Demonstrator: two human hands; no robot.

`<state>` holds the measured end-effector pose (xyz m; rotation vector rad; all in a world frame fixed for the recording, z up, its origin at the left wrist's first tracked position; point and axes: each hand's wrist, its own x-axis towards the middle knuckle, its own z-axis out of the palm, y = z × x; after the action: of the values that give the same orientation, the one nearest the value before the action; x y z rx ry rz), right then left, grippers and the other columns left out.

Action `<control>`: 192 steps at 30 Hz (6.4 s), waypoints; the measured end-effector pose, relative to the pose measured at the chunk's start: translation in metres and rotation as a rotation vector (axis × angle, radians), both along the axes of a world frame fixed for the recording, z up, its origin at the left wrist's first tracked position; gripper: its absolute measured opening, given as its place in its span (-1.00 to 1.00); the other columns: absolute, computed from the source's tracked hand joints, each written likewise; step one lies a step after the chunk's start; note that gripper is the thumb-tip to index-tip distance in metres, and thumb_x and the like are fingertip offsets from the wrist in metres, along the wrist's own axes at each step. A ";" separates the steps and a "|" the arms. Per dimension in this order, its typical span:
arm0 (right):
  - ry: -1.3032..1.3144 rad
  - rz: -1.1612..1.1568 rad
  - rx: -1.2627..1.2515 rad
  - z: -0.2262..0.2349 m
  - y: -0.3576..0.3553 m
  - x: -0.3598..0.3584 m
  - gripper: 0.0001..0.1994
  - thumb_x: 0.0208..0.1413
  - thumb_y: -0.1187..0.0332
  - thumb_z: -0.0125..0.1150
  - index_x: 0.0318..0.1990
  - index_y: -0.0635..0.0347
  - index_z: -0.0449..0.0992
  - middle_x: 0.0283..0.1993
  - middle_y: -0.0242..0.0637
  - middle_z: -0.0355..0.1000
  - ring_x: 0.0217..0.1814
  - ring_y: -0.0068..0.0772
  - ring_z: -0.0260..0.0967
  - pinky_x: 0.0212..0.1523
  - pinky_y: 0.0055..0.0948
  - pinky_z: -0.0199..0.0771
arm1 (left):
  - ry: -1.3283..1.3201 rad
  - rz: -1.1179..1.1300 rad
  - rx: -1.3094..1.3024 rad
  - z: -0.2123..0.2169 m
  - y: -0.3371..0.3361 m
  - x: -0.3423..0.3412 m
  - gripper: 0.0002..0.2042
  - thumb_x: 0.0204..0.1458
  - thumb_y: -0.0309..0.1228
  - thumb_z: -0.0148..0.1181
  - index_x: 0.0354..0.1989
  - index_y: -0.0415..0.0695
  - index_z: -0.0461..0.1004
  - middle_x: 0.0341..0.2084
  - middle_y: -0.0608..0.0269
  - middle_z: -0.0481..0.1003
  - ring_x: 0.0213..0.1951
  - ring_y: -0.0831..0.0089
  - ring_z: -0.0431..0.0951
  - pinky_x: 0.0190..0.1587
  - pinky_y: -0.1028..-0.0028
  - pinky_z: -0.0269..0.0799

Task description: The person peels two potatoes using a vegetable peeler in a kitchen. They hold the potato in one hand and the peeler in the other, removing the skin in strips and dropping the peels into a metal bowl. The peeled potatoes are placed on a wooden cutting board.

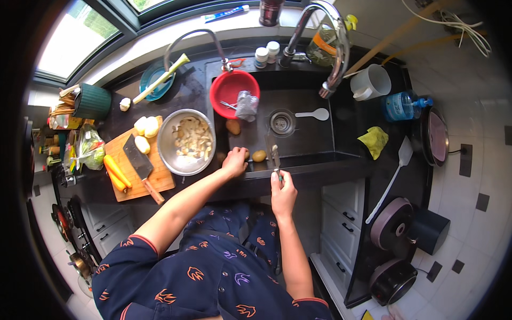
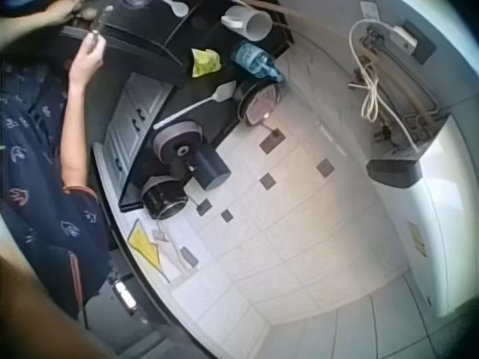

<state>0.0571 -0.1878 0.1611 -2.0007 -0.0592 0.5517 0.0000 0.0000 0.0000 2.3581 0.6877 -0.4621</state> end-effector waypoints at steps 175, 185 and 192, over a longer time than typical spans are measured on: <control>-0.544 0.992 -0.252 0.017 0.163 -0.009 -0.71 0.25 0.01 0.15 -0.16 -0.01 0.59 -0.37 -0.08 0.56 -0.27 0.05 0.56 -0.30 -0.11 0.52 | -0.990 1.254 -1.557 0.191 0.044 -0.145 -0.59 0.33 -0.10 -0.02 0.22 -0.07 0.33 -0.06 0.21 0.53 -0.15 0.44 0.57 -0.17 0.44 0.52; -0.484 0.786 -0.025 0.064 0.153 -0.072 -0.75 0.26 0.14 0.22 -0.12 0.11 0.53 -0.50 -0.13 0.50 -0.47 -0.11 0.52 -0.43 -0.22 0.44 | -0.872 1.357 -1.784 0.192 0.091 -0.153 -0.55 0.37 -0.04 -0.15 0.25 -0.06 0.32 0.00 0.17 0.50 -0.08 0.39 0.57 -0.14 0.41 0.61; -0.680 0.813 -0.001 0.055 0.173 -0.097 -0.81 0.23 0.18 0.23 -0.23 0.08 0.53 -0.40 -0.14 0.54 -0.37 -0.01 0.54 -0.38 -0.21 0.51 | -0.774 1.253 -1.552 0.182 0.100 -0.163 -0.54 0.35 0.03 -0.16 0.21 -0.02 0.34 0.01 0.28 0.50 -0.03 0.40 0.53 -0.05 0.39 0.53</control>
<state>-0.0402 -0.0144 0.2156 -2.0323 -1.3202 0.3259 -0.1627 0.1000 0.1825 0.3130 0.7745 0.4062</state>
